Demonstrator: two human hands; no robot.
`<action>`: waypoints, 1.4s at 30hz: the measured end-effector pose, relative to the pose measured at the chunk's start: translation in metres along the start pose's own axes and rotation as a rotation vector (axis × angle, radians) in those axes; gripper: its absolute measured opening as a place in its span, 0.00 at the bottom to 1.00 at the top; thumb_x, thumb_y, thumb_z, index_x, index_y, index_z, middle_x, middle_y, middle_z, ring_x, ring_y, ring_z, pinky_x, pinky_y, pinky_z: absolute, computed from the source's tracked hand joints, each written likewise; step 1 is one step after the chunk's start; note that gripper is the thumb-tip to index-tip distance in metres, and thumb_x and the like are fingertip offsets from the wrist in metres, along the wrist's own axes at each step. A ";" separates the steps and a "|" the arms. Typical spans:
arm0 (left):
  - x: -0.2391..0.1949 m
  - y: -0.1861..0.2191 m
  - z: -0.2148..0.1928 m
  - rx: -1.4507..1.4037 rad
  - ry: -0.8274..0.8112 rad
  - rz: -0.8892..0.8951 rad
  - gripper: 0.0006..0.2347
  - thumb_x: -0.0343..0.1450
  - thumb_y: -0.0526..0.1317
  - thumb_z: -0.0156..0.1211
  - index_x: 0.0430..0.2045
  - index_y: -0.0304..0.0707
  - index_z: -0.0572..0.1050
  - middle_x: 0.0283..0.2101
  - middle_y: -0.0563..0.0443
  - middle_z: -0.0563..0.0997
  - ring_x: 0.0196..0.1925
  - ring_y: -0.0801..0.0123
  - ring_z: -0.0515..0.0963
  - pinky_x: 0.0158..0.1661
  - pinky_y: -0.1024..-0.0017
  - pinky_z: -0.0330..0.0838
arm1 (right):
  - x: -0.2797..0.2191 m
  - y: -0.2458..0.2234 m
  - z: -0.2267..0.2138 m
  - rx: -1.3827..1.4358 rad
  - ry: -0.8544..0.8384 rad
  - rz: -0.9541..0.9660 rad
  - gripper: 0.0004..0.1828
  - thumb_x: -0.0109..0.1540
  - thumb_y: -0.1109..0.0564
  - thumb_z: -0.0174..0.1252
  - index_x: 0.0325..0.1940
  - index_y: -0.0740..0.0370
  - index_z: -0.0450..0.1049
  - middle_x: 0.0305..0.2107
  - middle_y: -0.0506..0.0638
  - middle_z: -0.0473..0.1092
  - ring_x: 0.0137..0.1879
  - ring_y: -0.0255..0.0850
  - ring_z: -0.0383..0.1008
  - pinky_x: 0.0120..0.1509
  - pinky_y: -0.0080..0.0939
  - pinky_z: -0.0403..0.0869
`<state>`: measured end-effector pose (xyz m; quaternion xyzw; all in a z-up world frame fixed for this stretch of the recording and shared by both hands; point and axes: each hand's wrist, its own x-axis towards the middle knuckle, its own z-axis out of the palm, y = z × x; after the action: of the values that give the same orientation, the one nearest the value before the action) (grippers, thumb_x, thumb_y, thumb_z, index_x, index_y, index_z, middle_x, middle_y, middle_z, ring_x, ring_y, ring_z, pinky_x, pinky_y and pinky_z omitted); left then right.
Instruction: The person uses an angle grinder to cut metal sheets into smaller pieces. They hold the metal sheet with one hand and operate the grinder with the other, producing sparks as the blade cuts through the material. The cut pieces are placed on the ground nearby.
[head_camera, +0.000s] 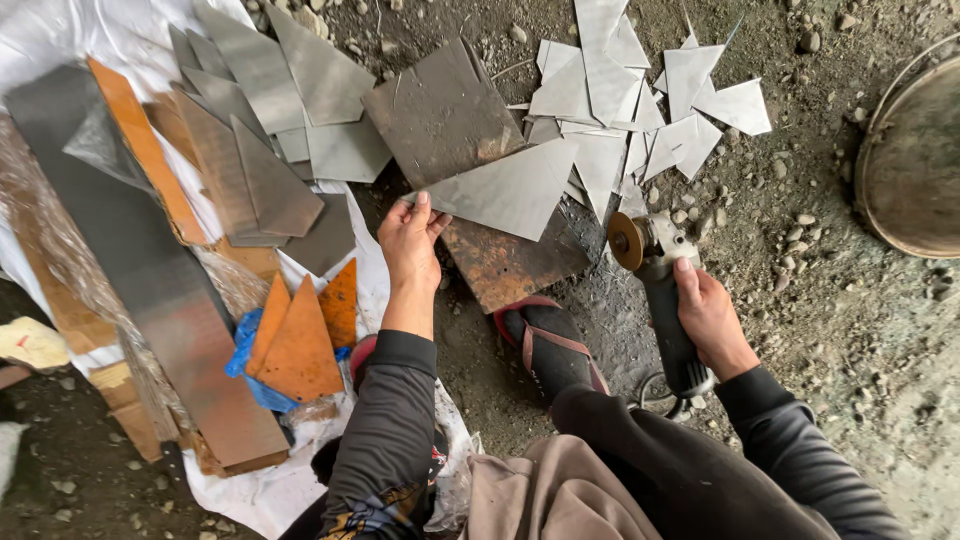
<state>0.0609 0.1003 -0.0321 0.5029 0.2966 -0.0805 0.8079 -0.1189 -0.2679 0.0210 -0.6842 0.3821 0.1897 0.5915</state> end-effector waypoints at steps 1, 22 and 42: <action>-0.001 0.000 0.000 0.034 0.009 -0.003 0.07 0.75 0.37 0.61 0.34 0.30 0.77 0.32 0.53 0.79 0.34 0.70 0.79 0.42 0.65 0.80 | 0.002 -0.001 0.000 -0.094 0.014 -0.030 0.38 0.70 0.31 0.44 0.48 0.73 0.71 0.28 0.58 0.71 0.28 0.41 0.74 0.31 0.42 0.74; 0.001 -0.012 0.025 0.238 0.145 0.077 0.05 0.73 0.34 0.63 0.34 0.33 0.72 0.34 0.54 0.78 0.32 0.77 0.78 0.32 0.76 0.78 | 0.038 -0.053 0.029 -0.366 -0.012 -0.169 0.38 0.67 0.27 0.44 0.38 0.70 0.67 0.25 0.60 0.72 0.27 0.46 0.79 0.28 0.44 0.76; -0.011 0.007 0.037 0.282 0.154 0.061 0.04 0.74 0.34 0.62 0.31 0.33 0.73 0.32 0.53 0.80 0.29 0.77 0.79 0.29 0.78 0.77 | 0.047 -0.056 0.031 -0.520 0.040 -0.195 0.43 0.66 0.22 0.41 0.36 0.70 0.67 0.25 0.61 0.72 0.29 0.45 0.79 0.31 0.44 0.76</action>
<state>0.0698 0.0699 -0.0084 0.6248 0.3283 -0.0581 0.7061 -0.0413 -0.2521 0.0176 -0.8503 0.2645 0.2097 0.4039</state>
